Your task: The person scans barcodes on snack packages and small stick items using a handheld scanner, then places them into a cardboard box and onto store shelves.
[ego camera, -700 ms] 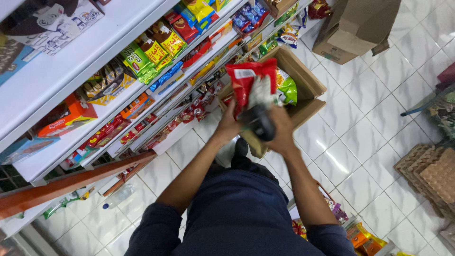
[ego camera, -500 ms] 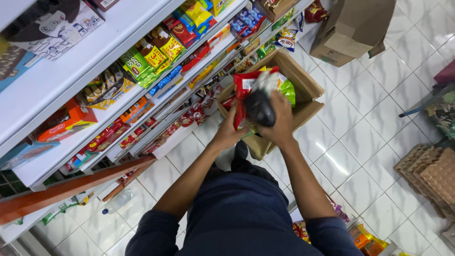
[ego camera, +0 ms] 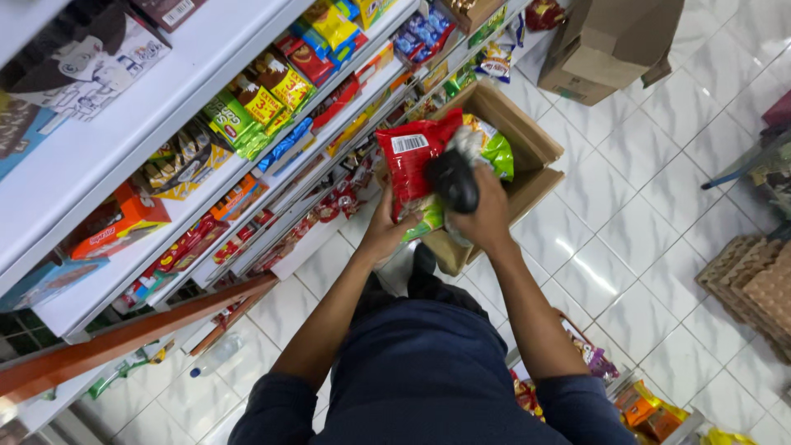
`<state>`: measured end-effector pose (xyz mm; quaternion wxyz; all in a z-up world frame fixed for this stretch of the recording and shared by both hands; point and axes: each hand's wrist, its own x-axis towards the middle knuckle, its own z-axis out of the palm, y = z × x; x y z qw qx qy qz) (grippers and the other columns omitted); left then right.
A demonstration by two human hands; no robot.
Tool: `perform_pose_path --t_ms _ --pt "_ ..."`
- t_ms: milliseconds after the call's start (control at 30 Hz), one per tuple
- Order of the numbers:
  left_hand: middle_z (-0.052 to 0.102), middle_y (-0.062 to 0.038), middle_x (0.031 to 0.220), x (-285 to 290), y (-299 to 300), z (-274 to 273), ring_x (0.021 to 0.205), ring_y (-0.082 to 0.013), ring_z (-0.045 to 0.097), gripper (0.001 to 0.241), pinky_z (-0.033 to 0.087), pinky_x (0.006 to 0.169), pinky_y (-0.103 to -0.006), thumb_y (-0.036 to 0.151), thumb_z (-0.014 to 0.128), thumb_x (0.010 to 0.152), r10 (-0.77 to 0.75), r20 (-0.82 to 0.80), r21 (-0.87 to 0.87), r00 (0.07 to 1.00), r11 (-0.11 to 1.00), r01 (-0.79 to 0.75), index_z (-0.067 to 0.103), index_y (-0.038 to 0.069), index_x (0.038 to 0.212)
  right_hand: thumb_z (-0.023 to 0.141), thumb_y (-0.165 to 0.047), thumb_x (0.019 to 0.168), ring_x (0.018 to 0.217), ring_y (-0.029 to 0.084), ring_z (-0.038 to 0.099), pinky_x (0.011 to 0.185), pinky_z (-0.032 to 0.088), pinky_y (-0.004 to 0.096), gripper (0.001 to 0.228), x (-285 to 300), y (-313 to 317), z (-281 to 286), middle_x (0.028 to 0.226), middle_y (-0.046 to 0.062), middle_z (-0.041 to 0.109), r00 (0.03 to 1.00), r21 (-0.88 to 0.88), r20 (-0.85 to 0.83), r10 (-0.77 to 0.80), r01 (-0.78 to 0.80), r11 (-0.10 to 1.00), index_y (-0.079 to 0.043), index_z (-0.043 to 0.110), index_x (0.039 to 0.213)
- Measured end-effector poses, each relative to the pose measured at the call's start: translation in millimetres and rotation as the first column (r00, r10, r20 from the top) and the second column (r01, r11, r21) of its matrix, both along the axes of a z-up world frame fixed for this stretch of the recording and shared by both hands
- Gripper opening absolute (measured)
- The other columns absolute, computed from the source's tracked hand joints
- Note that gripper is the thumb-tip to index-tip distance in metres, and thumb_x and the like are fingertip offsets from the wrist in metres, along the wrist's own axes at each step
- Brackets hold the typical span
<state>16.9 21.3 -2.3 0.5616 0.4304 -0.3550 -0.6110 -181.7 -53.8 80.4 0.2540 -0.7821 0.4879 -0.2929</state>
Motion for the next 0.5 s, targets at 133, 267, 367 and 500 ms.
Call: perform_pose_path --t_ms 133,267,367,500 --pt "0.050 -0.012 0.152 -11 -3 -4 0.139 -0.0230 0.051 0.087 0.046 0.114 -0.0378 -0.004 0.071 0.091 0.037 0.005 -0.003 0.999 0.999 -0.037 0.024 0.009 0.164 0.091 -0.027 0.072 0.114 0.043 0.057 0.099 0.048 0.048 0.062 1 8 -3 0.121 0.022 0.057 0.998 0.000 0.052 -0.017 0.017 1.000 -0.001 0.061 0.120" --pt "0.047 -0.012 0.153 -18 -7 -8 0.139 -0.0226 0.050 0.089 0.050 0.110 -0.0379 -0.003 0.071 0.092 0.078 -0.077 0.043 0.994 0.996 -0.075 0.021 0.011 0.164 0.091 -0.029 0.065 0.117 0.044 0.052 0.098 0.046 0.050 0.067 -10 24 2 0.123 0.025 0.054 0.984 -0.001 0.015 0.180 -0.180 0.984 -0.002 0.064 0.120" --pt "0.047 -0.012 0.153 -23 -13 -12 0.136 -0.0229 0.052 0.095 0.052 0.107 -0.0369 -0.004 0.070 0.086 0.074 -0.087 0.111 0.993 0.992 -0.064 0.018 0.014 0.164 0.091 -0.033 0.069 0.112 0.041 0.053 0.095 0.046 0.049 0.063 -24 24 -1 0.119 0.022 0.056 0.981 0.111 -0.002 0.196 -0.194 0.975 -0.003 0.065 0.118" --pt "0.052 -0.016 0.150 -32 -10 -22 0.132 -0.0242 0.057 0.089 0.053 0.105 -0.0356 0.001 0.072 0.093 0.029 0.116 0.150 0.993 0.988 -0.046 0.021 0.012 0.164 0.093 -0.034 0.075 0.101 0.036 0.056 0.089 0.047 0.047 0.053 -60 30 -10 0.103 0.018 0.057 0.997 0.244 -0.027 0.067 -0.059 0.968 -0.005 0.068 0.111"
